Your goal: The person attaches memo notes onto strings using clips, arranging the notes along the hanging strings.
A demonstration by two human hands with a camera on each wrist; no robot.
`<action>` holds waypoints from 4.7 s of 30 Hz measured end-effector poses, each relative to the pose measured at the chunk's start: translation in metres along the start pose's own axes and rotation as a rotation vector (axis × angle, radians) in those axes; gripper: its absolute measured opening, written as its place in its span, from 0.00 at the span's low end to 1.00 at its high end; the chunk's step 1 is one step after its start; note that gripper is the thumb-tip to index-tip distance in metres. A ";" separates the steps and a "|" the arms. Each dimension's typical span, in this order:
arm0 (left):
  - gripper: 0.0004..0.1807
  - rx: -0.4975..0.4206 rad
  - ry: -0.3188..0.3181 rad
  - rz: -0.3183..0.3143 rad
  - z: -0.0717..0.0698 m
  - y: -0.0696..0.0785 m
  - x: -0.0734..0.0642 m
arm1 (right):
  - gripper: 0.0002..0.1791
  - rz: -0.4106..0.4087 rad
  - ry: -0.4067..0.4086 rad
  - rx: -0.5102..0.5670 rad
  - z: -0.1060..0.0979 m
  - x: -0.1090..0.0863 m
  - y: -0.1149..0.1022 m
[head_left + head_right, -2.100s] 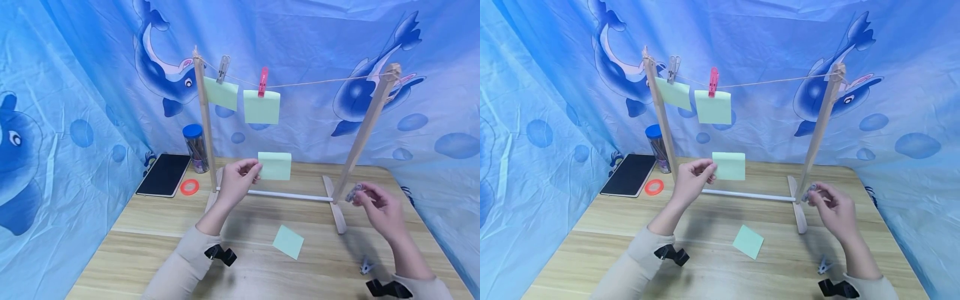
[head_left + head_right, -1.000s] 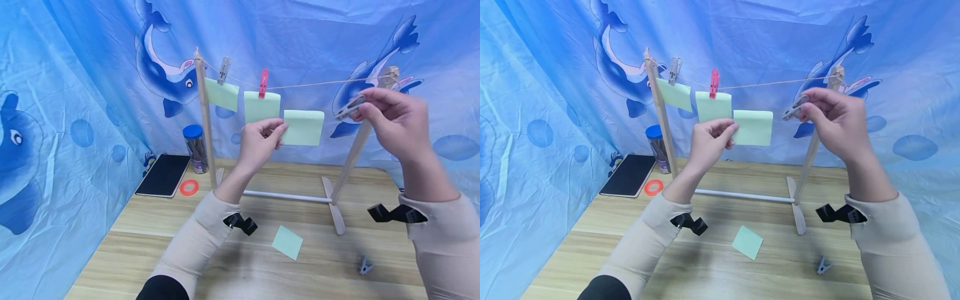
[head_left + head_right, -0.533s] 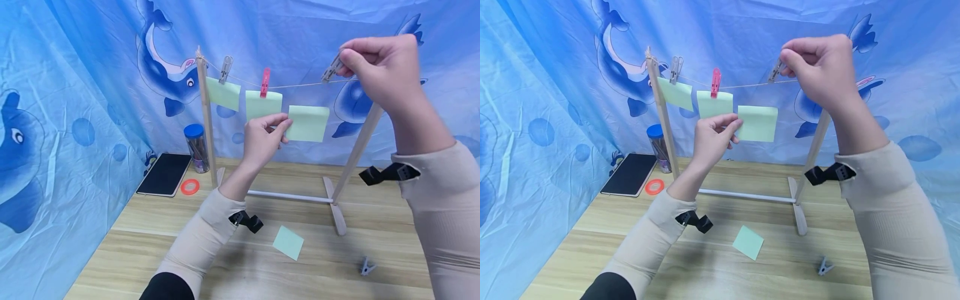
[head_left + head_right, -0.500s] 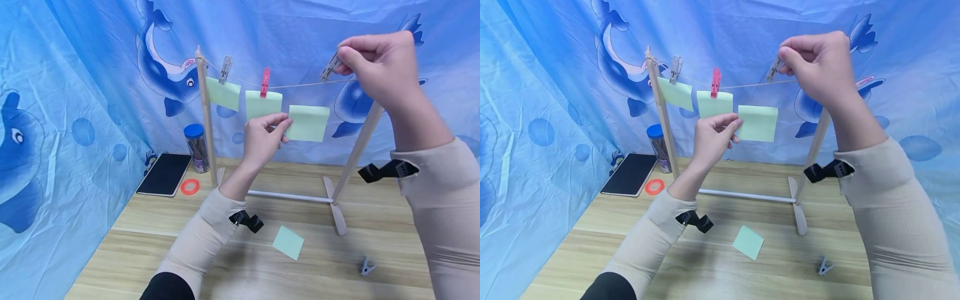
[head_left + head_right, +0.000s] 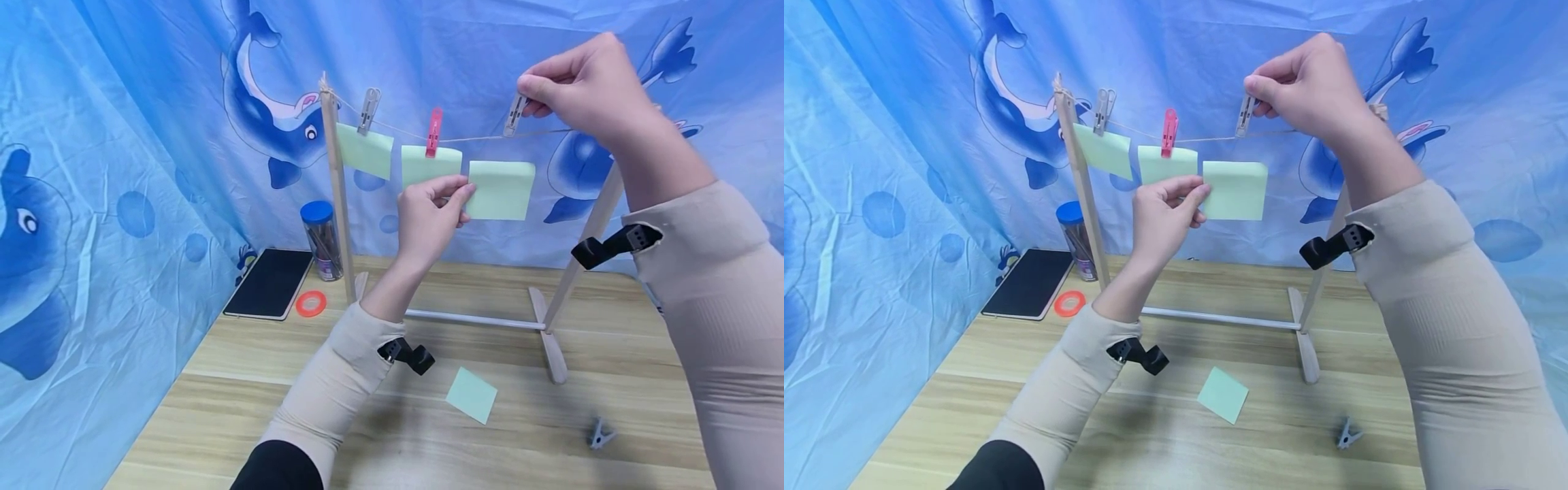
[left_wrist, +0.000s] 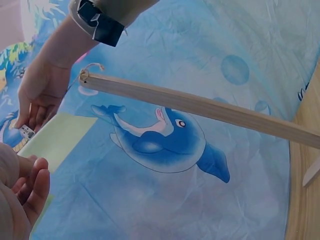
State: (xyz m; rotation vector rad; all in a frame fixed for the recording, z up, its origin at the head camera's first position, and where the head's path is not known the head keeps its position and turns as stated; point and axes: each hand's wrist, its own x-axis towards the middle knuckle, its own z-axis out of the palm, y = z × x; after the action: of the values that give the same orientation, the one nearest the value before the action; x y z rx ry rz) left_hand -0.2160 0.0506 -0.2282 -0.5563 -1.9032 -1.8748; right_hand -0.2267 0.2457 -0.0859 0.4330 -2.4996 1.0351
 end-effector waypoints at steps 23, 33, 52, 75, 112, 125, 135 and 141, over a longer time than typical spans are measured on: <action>0.09 0.011 0.028 0.002 0.001 0.004 0.002 | 0.20 -0.070 -0.154 -0.044 0.003 0.001 -0.003; 0.08 -0.004 0.050 0.028 0.000 0.004 0.003 | 0.19 -0.094 -0.166 -0.062 0.005 -0.001 -0.003; 0.09 0.021 0.033 -0.005 0.003 0.003 0.003 | 0.21 -0.141 -0.265 -0.201 0.002 -0.003 0.001; 0.11 0.141 0.355 0.475 -0.007 -0.019 -0.005 | 0.25 -0.098 -0.274 -0.246 0.004 0.000 0.004; 0.08 0.474 -0.400 0.096 -0.068 -0.145 -0.132 | 0.12 -0.336 0.065 0.199 0.063 -0.207 0.144; 0.17 0.511 -0.627 -0.066 -0.059 -0.176 -0.167 | 0.12 0.138 -0.078 -0.080 0.086 -0.314 0.244; 0.22 0.510 -0.684 -0.097 -0.040 -0.189 -0.179 | 0.23 0.291 -0.154 -0.165 0.085 -0.361 0.286; 0.25 0.600 -0.736 -0.082 -0.027 -0.195 -0.189 | 0.24 0.343 -0.250 -0.089 0.084 -0.376 0.299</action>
State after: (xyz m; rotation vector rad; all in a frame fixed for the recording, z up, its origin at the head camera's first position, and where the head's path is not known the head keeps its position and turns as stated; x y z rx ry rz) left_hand -0.1649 0.0216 -0.4946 -1.0546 -2.8197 -1.0812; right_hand -0.0458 0.4362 -0.4968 0.1113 -2.9037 1.0396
